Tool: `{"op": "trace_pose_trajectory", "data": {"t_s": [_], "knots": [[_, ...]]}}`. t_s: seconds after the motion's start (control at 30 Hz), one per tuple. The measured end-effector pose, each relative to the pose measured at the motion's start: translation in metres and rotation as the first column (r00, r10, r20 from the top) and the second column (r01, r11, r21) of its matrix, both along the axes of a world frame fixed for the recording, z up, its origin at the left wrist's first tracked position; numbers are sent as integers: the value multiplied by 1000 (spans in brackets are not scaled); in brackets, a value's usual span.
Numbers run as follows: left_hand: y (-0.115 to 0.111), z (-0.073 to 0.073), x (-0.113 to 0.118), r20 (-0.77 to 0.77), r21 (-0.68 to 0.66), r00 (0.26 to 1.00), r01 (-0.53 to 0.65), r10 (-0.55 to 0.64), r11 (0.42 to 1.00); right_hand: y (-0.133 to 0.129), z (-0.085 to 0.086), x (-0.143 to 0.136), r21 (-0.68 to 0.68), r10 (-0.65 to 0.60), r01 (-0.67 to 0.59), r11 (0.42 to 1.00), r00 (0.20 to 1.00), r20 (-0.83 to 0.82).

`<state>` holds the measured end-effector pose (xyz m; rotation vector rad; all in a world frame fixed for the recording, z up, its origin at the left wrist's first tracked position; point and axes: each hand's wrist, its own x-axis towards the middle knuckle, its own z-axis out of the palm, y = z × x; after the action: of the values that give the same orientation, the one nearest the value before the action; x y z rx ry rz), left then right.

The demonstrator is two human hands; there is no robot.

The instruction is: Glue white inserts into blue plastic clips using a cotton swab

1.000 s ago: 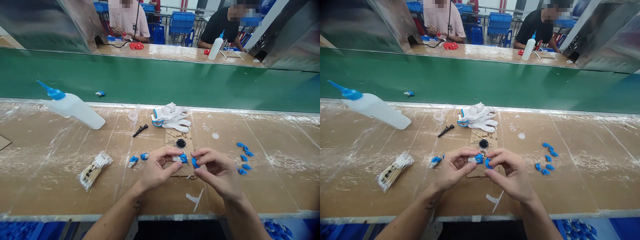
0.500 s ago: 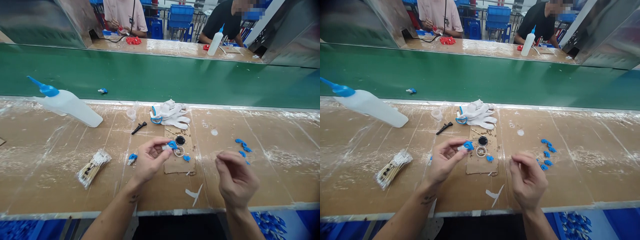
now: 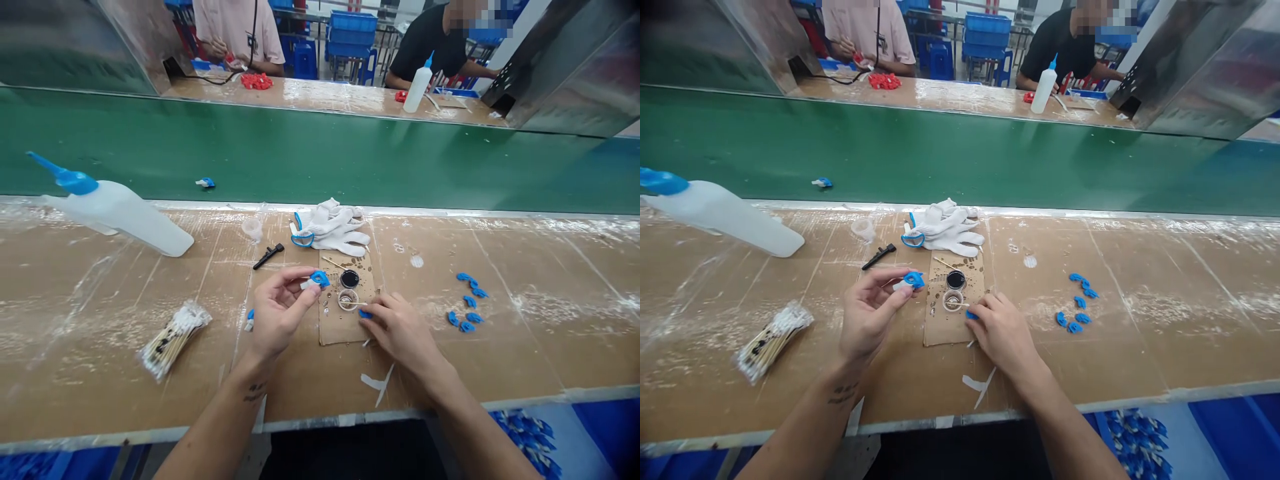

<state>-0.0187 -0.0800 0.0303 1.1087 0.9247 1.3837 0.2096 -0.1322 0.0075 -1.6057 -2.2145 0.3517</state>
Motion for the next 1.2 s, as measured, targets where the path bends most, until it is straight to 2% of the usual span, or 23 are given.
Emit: {"op": "trace_pose_trajectory", "data": {"t_s": [0.1,0.2,0.27,0.33,0.43,0.5,0.57,0.63,0.77,0.83,1.03,1.2], "knots": [[0,-1,-1,-16,-8,1000,-5,5,1000,-8,1,7,-3,-33,33,999,999,-32],[-1,1,-1,-3,-2,1000,8,-8,1000,-22,6,20,-26,-168,167,986,959,-228],[-3,3,1,3,7,999,43,-43,999,-31,10,26,-61,-304,310,949,842,-446],[-7,5,4,0,21,995,99,-99,995,-37,13,26,-126,-370,382,916,677,-636],[-13,4,11,-4,33,984,179,-179,983,-38,18,14,-209,-327,282,936,484,-811],[-17,2,15,4,27,976,219,-219,975,-36,21,1,-208,-264,180,962,397,-879],[-20,0,18,19,12,966,259,-259,966,-32,26,-11,-181,-211,117,976,344,-915],[-21,-1,20,37,-3,955,294,-294,956,-28,32,-20,-134,-156,84,987,363,-919],[-21,-1,22,65,5,948,311,-310,950,-23,43,-29,2,-30,56,998,564,-825],[-21,-1,21,66,21,950,304,-305,953,-20,46,-30,49,-6,69,996,637,-771],[-20,-2,18,8,116,947,318,-321,941,-15,51,-26,130,53,45,991,746,-664],[-20,-4,18,-134,186,951,299,-277,936,-12,57,-24,139,68,9,990,836,-545]]}}
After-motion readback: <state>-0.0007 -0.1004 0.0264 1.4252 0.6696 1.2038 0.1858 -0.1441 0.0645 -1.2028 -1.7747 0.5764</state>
